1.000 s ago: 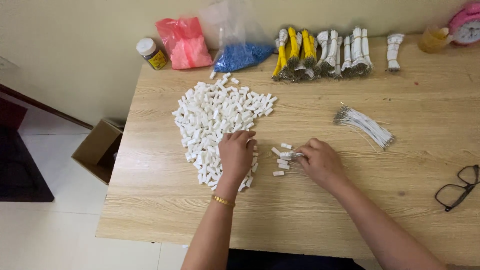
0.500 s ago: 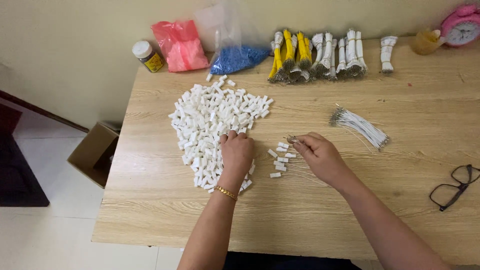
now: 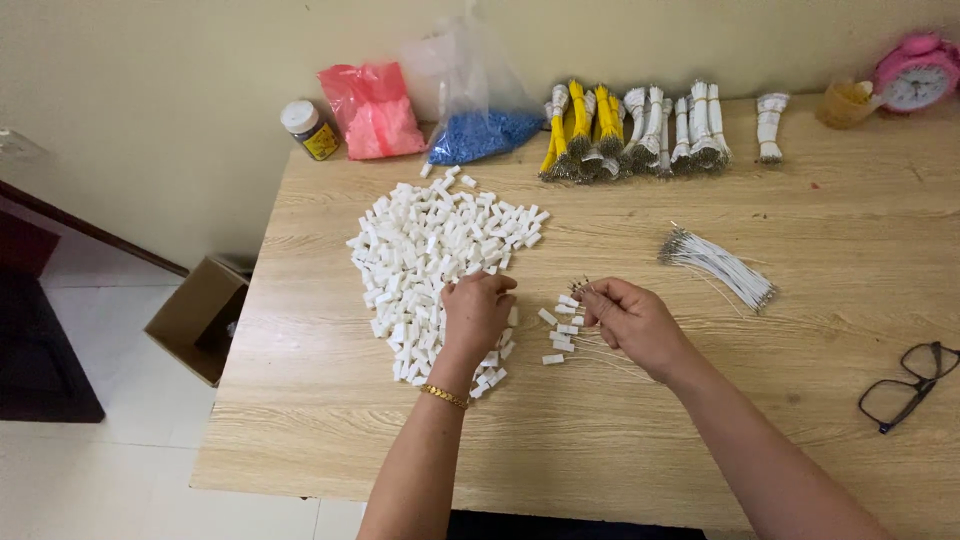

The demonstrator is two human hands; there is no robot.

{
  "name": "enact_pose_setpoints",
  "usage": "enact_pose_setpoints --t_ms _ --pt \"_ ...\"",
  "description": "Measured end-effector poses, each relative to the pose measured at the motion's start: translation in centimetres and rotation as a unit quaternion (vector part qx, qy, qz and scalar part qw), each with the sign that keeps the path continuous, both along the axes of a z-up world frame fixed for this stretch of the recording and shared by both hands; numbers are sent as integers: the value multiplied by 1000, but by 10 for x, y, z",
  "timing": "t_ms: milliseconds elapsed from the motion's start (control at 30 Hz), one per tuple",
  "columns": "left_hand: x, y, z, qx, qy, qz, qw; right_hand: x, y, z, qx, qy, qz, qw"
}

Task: Assembling small components by sliding white sleeves onto thin wires

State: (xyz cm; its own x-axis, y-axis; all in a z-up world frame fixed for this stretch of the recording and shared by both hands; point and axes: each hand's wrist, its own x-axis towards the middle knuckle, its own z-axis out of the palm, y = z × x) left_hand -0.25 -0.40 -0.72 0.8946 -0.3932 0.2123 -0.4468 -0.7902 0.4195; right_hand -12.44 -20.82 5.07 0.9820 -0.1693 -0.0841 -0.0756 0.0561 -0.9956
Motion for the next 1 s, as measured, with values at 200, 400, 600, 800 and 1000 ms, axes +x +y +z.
enact_pose_setpoints --t_ms 200,400,600,800,1000 --pt "-21 -12 48 -187 179 9 966 -2 1 6 -8 10 -6 1000" --pt "-57 -39 68 -366 328 -33 870 -5 1 27 -159 -12 11 987" --pt "-63 -43 71 -416 359 -34 835 -10 6 46 -159 -10 27 987" --pt "-64 -39 70 -459 351 -59 814 -7 3 42 -161 16 31 986" --pt "-69 -44 71 -491 340 -34 801 -8 3 43 -212 3 -9 977"
